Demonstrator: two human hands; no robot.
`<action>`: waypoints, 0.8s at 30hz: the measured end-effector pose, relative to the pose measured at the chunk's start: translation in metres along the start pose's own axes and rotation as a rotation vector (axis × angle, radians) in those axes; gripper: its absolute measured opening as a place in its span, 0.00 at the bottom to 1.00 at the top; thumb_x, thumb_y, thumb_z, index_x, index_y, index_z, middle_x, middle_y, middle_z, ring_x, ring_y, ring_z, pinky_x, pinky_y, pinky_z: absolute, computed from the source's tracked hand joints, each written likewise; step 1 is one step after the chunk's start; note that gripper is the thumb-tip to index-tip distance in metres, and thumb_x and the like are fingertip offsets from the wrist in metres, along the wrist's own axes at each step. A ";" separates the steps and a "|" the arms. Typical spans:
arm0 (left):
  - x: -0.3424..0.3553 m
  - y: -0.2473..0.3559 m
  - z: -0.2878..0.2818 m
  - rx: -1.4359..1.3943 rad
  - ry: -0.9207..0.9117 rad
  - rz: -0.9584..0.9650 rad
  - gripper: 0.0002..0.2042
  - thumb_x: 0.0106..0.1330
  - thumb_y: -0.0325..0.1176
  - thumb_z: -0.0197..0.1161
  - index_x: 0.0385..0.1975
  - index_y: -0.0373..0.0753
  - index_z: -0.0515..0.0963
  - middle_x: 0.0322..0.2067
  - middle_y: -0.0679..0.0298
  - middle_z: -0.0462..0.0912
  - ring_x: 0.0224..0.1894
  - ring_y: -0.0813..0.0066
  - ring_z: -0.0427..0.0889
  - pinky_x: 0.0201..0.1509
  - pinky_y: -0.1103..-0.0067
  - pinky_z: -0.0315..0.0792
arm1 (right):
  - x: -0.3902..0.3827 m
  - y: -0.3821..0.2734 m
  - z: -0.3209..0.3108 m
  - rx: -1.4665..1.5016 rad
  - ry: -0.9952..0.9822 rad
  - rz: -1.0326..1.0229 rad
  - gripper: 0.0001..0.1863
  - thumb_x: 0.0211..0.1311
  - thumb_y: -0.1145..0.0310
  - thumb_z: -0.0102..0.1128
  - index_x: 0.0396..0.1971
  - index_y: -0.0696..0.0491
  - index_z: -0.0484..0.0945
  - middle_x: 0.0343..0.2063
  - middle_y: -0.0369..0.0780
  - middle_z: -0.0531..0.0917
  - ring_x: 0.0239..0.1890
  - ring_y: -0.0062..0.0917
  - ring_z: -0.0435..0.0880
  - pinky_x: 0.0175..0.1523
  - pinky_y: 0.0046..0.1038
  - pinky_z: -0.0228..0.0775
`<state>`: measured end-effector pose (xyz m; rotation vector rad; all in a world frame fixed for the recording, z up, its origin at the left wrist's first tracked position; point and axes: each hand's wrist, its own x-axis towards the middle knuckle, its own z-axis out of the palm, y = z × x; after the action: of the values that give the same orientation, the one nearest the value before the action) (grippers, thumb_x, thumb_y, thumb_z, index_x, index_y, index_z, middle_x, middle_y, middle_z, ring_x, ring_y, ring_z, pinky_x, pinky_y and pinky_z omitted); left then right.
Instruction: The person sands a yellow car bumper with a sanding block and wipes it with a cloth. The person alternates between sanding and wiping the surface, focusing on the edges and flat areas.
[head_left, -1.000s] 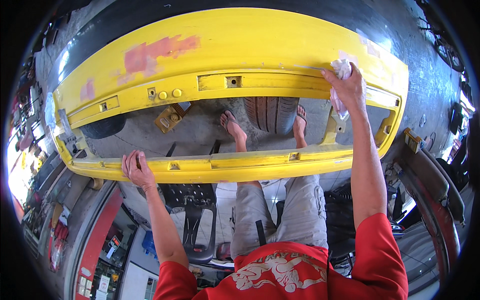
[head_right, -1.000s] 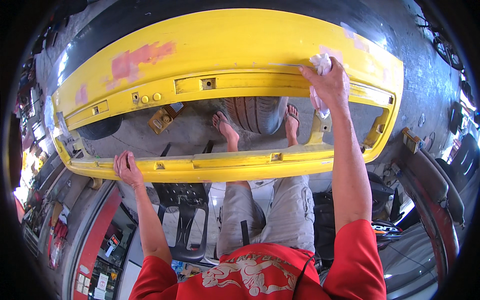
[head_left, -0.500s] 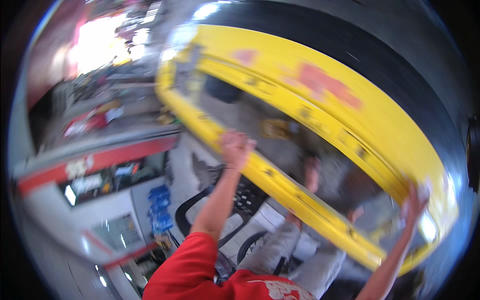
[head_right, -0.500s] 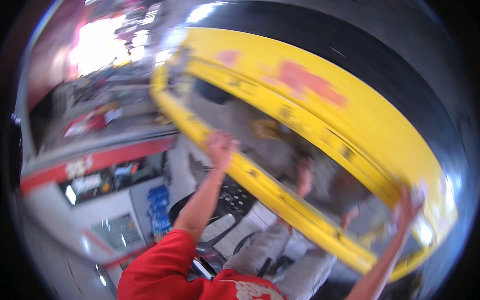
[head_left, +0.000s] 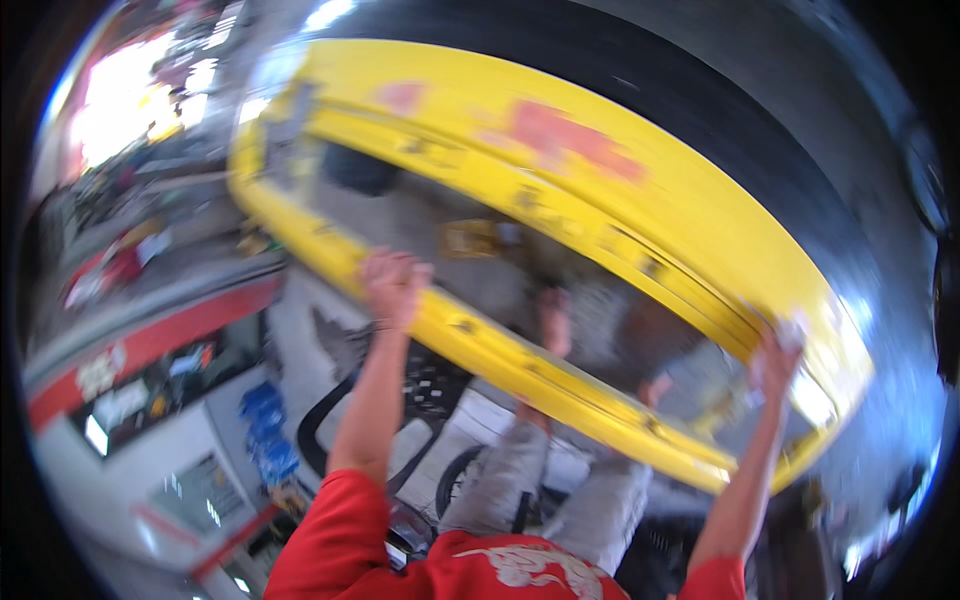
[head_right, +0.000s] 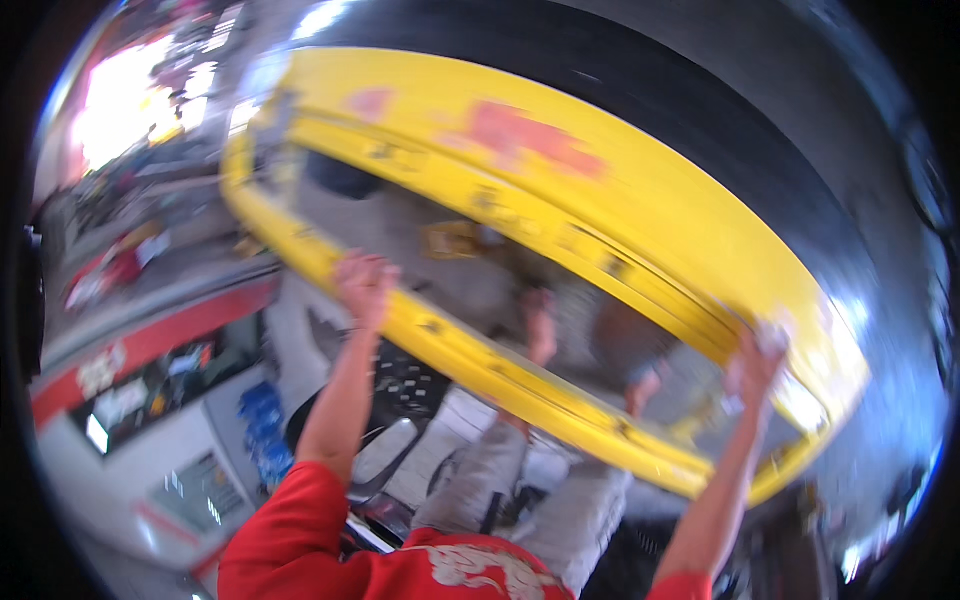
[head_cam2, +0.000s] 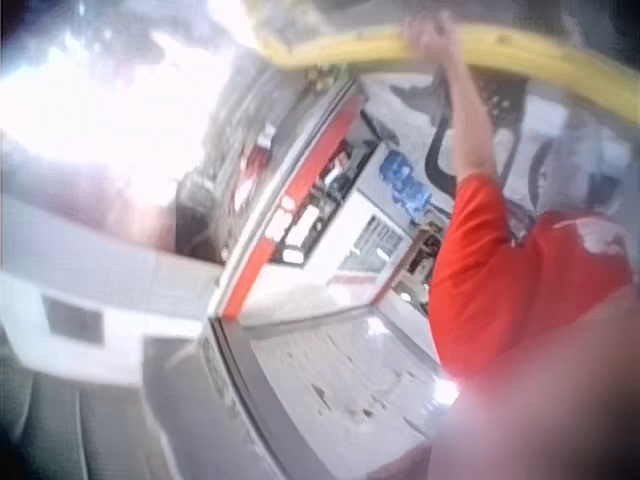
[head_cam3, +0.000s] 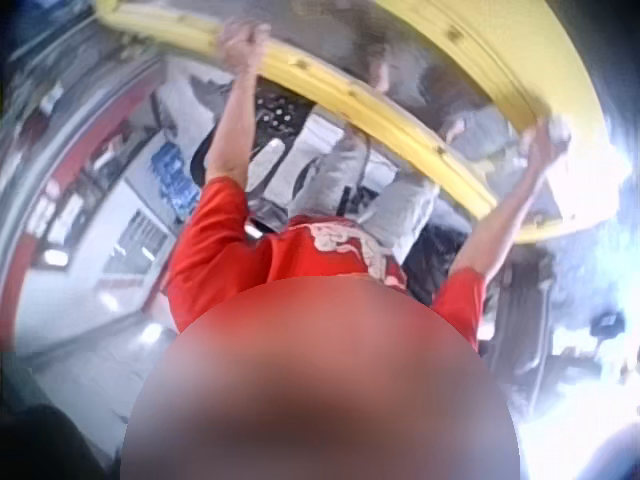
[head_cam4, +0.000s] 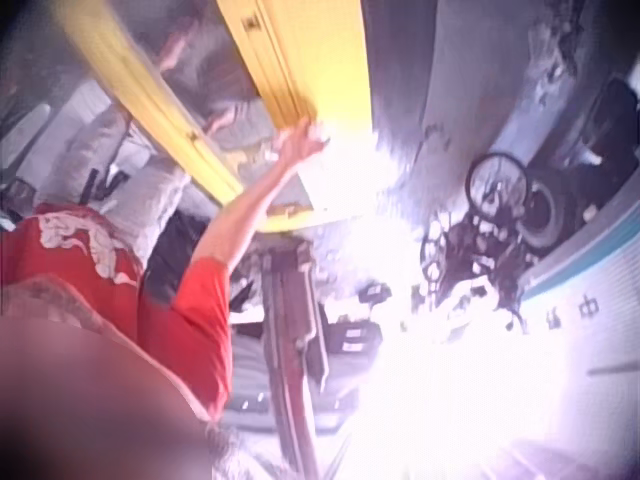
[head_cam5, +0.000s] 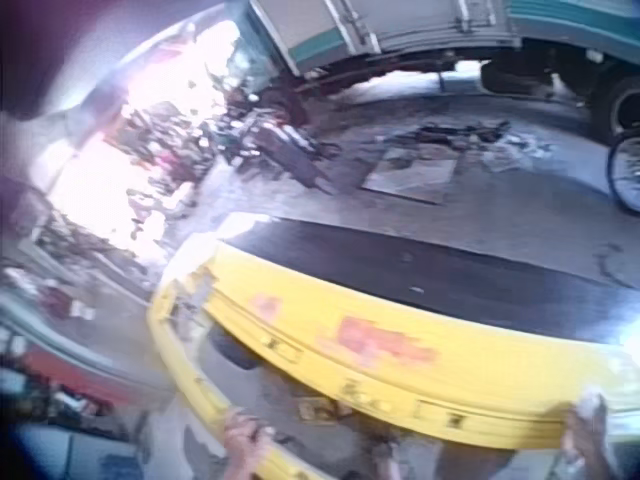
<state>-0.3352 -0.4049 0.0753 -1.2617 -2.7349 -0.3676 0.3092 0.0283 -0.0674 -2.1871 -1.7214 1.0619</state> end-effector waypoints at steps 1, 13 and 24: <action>-0.002 -0.002 0.002 0.031 -0.023 0.012 0.10 0.63 0.40 0.81 0.39 0.43 0.93 0.47 0.63 0.94 0.64 0.52 0.83 0.78 0.54 0.68 | -0.006 -0.015 -0.004 -0.036 -0.034 0.007 0.51 0.64 0.46 0.84 0.77 0.61 0.71 0.66 0.52 0.85 0.68 0.44 0.83 0.75 0.46 0.72; -0.005 -0.017 0.007 0.152 -0.113 0.012 0.14 0.76 0.46 0.72 0.45 0.41 0.93 0.56 0.67 0.92 0.74 0.54 0.77 0.83 0.57 0.63 | -0.070 -0.134 -0.033 -0.108 0.025 -0.084 0.36 0.56 0.52 0.82 0.59 0.61 0.85 0.53 0.56 0.89 0.56 0.55 0.89 0.63 0.48 0.80; -0.004 -0.020 0.009 0.185 -0.119 0.035 0.14 0.77 0.45 0.71 0.46 0.41 0.94 0.56 0.67 0.93 0.74 0.55 0.77 0.82 0.58 0.64 | -0.077 -0.144 -0.032 -0.138 0.100 -0.130 0.37 0.53 0.52 0.88 0.57 0.60 0.86 0.51 0.55 0.90 0.53 0.52 0.90 0.60 0.47 0.82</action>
<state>-0.3481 -0.4182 0.0626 -1.3192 -2.7618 -0.0361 0.2094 0.0152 0.0651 -2.1313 -1.9136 0.8123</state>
